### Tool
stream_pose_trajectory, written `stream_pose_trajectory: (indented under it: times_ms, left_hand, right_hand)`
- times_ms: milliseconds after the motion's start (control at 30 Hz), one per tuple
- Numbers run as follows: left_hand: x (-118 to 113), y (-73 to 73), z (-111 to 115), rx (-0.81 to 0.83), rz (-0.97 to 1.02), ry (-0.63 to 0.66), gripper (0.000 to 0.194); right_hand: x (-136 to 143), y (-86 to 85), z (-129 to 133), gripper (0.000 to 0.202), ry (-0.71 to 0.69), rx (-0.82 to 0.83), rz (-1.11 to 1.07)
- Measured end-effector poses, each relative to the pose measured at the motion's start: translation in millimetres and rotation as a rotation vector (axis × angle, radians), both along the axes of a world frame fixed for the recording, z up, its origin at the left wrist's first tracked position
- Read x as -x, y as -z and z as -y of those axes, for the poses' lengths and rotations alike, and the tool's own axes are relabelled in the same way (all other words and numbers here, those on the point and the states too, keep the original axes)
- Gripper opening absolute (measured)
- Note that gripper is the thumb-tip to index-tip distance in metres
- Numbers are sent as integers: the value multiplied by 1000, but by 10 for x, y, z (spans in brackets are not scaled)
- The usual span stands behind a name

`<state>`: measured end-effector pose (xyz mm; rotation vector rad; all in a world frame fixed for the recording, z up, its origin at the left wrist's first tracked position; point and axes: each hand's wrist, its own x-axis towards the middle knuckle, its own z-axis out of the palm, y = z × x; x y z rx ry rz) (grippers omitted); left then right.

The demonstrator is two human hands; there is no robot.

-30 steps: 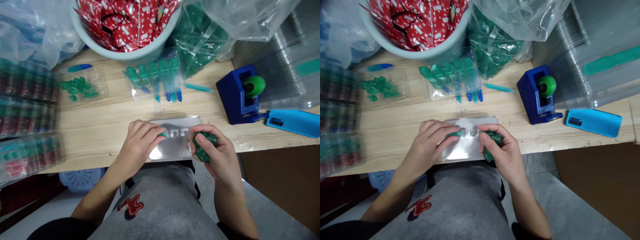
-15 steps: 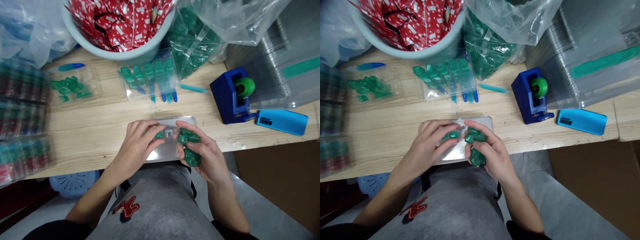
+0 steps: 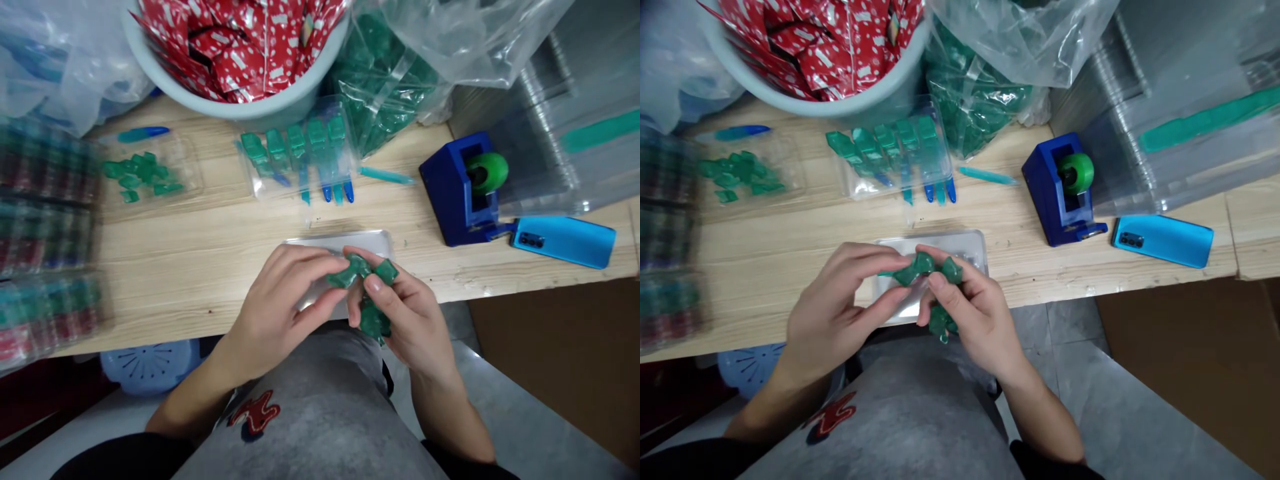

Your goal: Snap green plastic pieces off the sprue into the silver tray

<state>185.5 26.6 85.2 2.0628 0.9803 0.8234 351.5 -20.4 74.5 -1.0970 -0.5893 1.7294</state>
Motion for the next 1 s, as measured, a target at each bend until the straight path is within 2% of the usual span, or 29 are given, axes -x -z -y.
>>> stream_pose_trajectory:
  times_ms: [100, 267, 400, 500, 600, 700, 800, 867, 933, 1000]
  left_hand:
    - [27, 4, 24, 286, 216, -26, 29]
    - [28, 8, 0, 770, 585, -62, 15]
    - [22, -11, -51, 976, 703, -39, 14]
    - [29, -23, -57, 981, 685, 15, 14]
    - [38, -10, -23, 891, 649, 43, 16]
    - [29, 20, 30, 703, 554, -69, 22]
    - [2, 57, 55, 534, 509, -143, 25]
    - [-13, 81, 45, 529, 562, -172, 23]
    - [-16, 99, 21, 598, 661, -183, 17]
    - [-4, 107, 1, 687, 742, -141, 13]
  right_hand:
    - [-19, 22, 5, 27, 52, -30, -15]
    - [-42, 16, 16, 26, 55, -73, -47]
    - [-52, -9, 24, 15, 94, -128, 28]
    - [-48, -52, 5, 9, 106, -159, 106]
    - [-25, -114, -28, 6, 65, -199, 263]
    - [21, -156, -49, 10, 19, -297, 460]
    - [64, -157, -48, 8, 56, -369, 595]
    - [68, -140, -39, 8, 95, -409, 622]
    - [44, -112, -25, 10, 167, -421, 593]
    - [-8, -76, -12, 10, 277, -376, 505]
